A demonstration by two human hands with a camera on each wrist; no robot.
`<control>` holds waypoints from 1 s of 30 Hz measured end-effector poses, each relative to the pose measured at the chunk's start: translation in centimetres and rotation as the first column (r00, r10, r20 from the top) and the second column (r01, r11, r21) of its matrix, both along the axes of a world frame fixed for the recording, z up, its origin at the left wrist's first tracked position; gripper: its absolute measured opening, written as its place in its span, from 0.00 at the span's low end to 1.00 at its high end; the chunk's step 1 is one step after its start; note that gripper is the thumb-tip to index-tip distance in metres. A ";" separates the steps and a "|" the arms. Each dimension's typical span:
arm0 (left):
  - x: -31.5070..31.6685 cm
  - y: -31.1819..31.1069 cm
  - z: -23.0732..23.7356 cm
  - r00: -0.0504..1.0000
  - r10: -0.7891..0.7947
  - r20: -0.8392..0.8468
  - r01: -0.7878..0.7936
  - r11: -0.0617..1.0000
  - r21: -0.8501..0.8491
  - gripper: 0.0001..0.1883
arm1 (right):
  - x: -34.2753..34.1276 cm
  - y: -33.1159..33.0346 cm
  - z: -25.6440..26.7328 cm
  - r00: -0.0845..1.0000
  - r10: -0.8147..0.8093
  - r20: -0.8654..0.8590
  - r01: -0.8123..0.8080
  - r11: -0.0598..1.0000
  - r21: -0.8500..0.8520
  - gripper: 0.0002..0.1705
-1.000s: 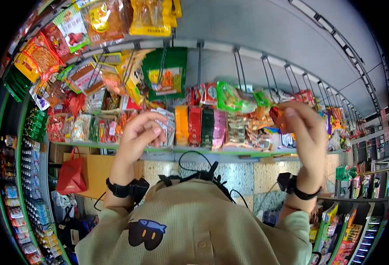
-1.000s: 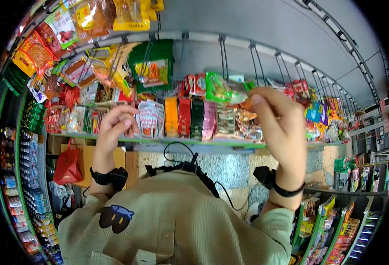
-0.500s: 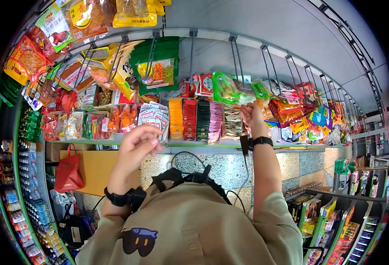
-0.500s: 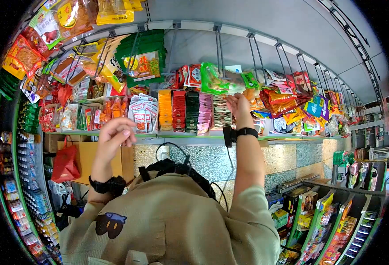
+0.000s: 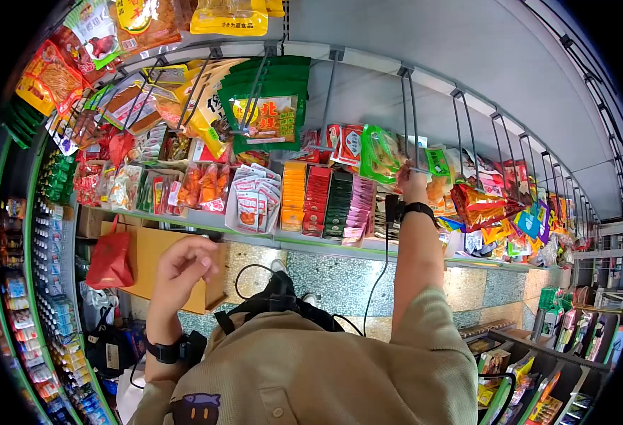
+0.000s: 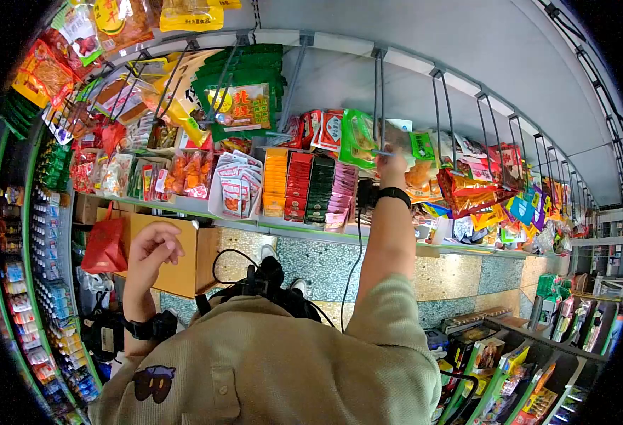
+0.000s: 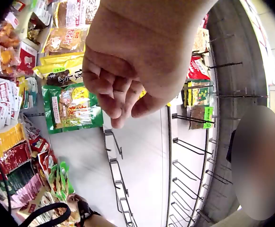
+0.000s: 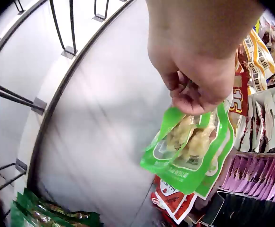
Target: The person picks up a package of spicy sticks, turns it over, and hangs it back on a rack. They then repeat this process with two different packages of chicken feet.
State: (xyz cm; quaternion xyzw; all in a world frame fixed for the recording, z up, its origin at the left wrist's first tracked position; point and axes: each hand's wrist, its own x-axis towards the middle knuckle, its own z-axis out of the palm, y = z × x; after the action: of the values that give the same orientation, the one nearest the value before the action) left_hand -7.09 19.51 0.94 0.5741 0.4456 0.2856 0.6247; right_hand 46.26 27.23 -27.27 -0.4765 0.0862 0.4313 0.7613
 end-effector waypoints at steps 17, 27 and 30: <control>5.6 -0.9 -1.8 0.980 -0.193 0.059 0.194 0.981 -0.023 0.08 | -1.7 -1.6 5.8 0.956 0.292 0.041 -0.294 0.953 0.071 0.22; 3.4 -3.2 -1.6 0.991 -0.131 -0.004 0.131 0.990 -0.046 0.07 | -3.7 -7.5 5.4 0.897 -0.119 0.426 0.140 0.990 -0.018 0.06; 4.3 -3.9 -2.2 0.991 -0.133 0.025 0.134 0.991 -0.019 0.07 | -5.4 -11.8 6.8 0.871 -0.088 0.483 0.085 0.996 0.029 0.09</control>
State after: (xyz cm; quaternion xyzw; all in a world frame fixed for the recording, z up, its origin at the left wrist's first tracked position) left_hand -2.84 15.62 -1.26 0.5925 0.4016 0.2454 0.6537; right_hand 40.83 15.41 -20.49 -0.5621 -0.0872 0.2643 0.7788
